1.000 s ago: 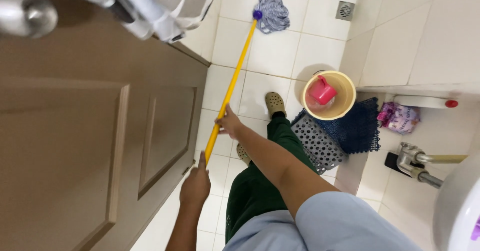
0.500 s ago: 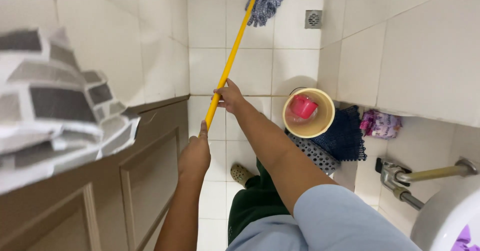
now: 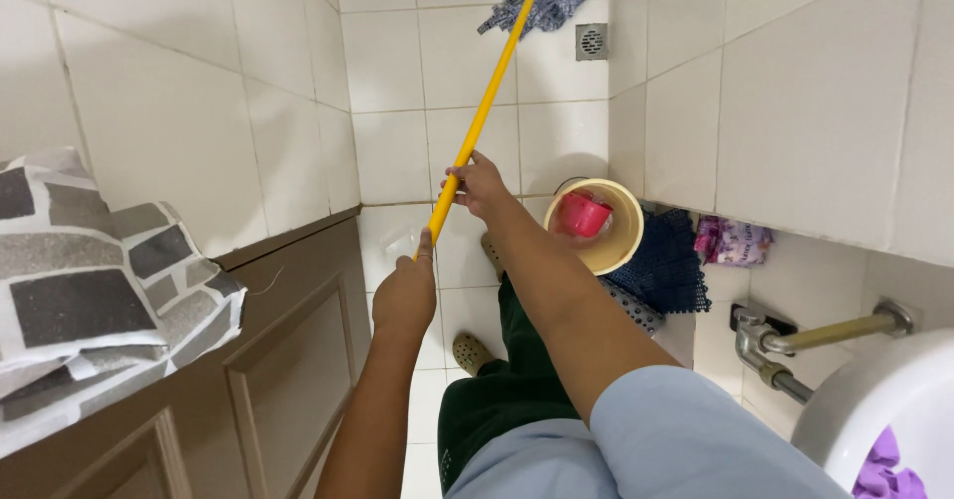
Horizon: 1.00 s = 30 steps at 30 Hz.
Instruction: Mopping the tiled floor of a bathroom with a mop and bucket.
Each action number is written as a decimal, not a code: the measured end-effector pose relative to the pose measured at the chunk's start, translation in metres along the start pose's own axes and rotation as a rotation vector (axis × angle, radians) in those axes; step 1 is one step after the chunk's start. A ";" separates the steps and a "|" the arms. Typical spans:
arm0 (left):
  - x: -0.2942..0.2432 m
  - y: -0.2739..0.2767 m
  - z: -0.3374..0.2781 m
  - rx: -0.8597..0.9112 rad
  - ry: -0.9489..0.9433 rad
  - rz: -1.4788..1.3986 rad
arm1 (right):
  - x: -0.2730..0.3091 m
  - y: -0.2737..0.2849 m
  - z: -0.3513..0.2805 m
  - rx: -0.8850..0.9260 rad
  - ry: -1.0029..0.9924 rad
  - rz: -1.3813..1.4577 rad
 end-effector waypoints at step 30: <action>0.126 -0.302 -0.220 0.181 0.154 -0.382 | -0.352 0.034 -0.181 -0.067 -0.040 -0.531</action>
Point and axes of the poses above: each hand's wrist, its own z-axis towards the middle knuckle, its own y-axis out of the back of the hand, x = y × z, the point moved 2 cm from there along z, towards the middle knuckle, and after that the axes turned 15 degrees about z, right-handed, at the moved point
